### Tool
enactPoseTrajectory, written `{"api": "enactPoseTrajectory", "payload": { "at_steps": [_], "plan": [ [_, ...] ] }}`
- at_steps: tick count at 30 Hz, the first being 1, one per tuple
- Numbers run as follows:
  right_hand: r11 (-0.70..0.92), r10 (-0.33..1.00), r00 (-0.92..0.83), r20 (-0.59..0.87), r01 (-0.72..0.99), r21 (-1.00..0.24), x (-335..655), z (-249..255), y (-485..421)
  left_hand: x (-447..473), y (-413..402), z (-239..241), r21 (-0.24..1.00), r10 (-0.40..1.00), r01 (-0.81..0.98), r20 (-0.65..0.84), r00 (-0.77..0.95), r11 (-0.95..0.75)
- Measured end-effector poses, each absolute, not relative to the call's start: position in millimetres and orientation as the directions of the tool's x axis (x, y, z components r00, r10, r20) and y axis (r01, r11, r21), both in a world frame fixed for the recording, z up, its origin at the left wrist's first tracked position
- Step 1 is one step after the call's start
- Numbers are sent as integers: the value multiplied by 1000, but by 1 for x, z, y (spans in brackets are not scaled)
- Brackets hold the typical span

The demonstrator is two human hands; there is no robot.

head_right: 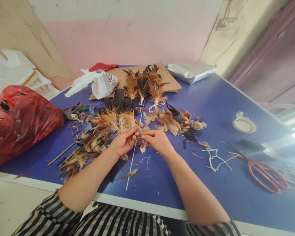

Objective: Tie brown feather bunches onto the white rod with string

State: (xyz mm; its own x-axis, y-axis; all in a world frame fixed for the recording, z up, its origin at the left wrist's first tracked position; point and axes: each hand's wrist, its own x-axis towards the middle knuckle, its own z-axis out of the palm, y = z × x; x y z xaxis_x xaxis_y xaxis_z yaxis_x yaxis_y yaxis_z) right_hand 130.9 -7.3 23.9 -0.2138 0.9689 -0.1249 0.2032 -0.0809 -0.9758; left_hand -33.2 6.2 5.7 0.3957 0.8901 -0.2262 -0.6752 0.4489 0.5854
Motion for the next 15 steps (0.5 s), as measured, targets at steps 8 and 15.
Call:
{"api": "enactPoseTrajectory", "payload": {
  "at_steps": [8,15],
  "plan": [
    [-95,962,-230,-148,225,-970,128,23,-8,-30,4,5,589,876,-653,-255,409,476],
    [-176,968,-190,-165,-43,-984,136,18,-1,-36,8,5,613,915,-680,-244,321,402]
  ]
}}
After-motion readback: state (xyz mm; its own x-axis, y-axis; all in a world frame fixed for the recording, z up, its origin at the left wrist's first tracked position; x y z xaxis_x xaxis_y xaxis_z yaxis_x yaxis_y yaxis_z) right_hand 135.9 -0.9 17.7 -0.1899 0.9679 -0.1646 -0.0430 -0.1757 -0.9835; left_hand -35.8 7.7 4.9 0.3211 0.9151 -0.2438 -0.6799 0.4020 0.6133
